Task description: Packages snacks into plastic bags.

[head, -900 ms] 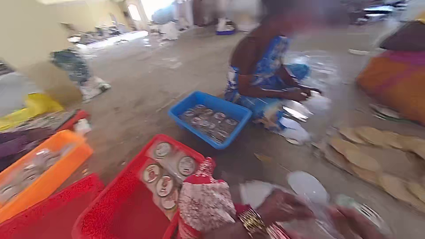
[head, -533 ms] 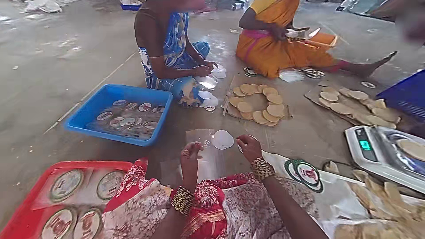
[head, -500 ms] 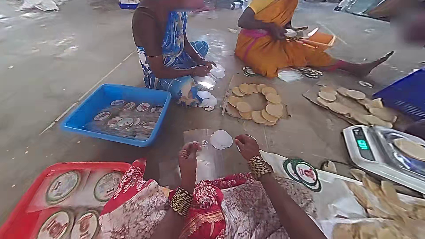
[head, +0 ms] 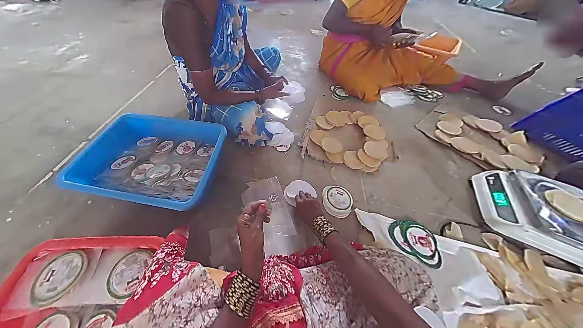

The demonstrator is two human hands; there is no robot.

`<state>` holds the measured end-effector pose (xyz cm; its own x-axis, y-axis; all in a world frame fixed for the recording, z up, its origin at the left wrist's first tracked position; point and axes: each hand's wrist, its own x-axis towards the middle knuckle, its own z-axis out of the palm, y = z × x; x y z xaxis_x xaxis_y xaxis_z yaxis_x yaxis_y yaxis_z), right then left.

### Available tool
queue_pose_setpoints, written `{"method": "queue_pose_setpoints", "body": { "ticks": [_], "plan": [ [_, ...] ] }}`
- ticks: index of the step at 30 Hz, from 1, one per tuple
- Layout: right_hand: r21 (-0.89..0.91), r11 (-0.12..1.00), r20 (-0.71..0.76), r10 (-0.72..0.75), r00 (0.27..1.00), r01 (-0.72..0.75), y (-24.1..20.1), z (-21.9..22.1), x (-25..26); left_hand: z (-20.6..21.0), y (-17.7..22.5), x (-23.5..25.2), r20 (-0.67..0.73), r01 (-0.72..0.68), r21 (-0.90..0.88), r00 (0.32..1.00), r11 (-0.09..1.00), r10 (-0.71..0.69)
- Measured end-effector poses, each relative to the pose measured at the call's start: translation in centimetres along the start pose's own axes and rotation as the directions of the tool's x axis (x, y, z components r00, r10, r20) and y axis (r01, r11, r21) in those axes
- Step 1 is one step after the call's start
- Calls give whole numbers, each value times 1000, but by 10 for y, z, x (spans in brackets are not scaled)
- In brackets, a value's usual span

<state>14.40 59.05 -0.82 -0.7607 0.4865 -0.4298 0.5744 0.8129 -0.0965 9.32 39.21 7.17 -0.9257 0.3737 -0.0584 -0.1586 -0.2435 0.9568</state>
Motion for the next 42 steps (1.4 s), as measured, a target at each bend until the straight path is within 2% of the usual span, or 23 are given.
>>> {"method": "queue_pose_setpoints", "body": {
  "ticks": [3,8,11,15,17,19,23,27,30,32,34,36,40,42],
  "plan": [
    [194,981,-167,62,984,-29,13,-2,-3,0,1,0,10,2,24,1000,1000,-2],
    [634,773,-307,252,918,0,41,-8,-10,0,1,-1,-13,27,-3,1000,1000,-27],
    [788,609,-348,314,883,93,58,-11,-11,0,0,-1,-11,44,-22,999,999,-44],
    [943,248,-310,421,852,221,71,-28,-13,1,-3,-3,3,53,-24,999,998,-53],
    [952,167,-305,445,842,257,81,-35,-9,1,-5,-4,4,58,-18,998,998,-58],
    [945,202,-322,444,836,257,95,-42,1,2,-6,-4,3,69,-11,998,998,-69],
    [916,341,-360,466,809,211,129,-62,35,3,-8,-7,-13,101,-12,995,995,-101],
    [878,463,-395,565,724,117,161,-96,86,2,-12,-8,-28,126,-3,992,992,-126],
    [828,554,-345,617,707,-79,179,-120,124,1,-15,-7,-27,158,24,987,987,-158],
    [705,653,-266,605,750,-277,184,-128,141,1,-17,-7,-18,179,44,984,983,-178],
    [543,735,-202,583,787,-406,185,-127,156,1,-19,-6,-13,197,60,980,979,-197],
    [486,755,-190,583,790,-440,181,-124,167,0,-20,-5,-8,210,65,978,976,-209],
    [471,700,-100,647,756,-537,174,-137,168,-1,-19,-4,-27,232,38,973,972,-231],
    [466,696,-121,662,739,-547,177,-140,170,-1,-18,-2,-24,234,28,972,972,-234]
  ]
}}
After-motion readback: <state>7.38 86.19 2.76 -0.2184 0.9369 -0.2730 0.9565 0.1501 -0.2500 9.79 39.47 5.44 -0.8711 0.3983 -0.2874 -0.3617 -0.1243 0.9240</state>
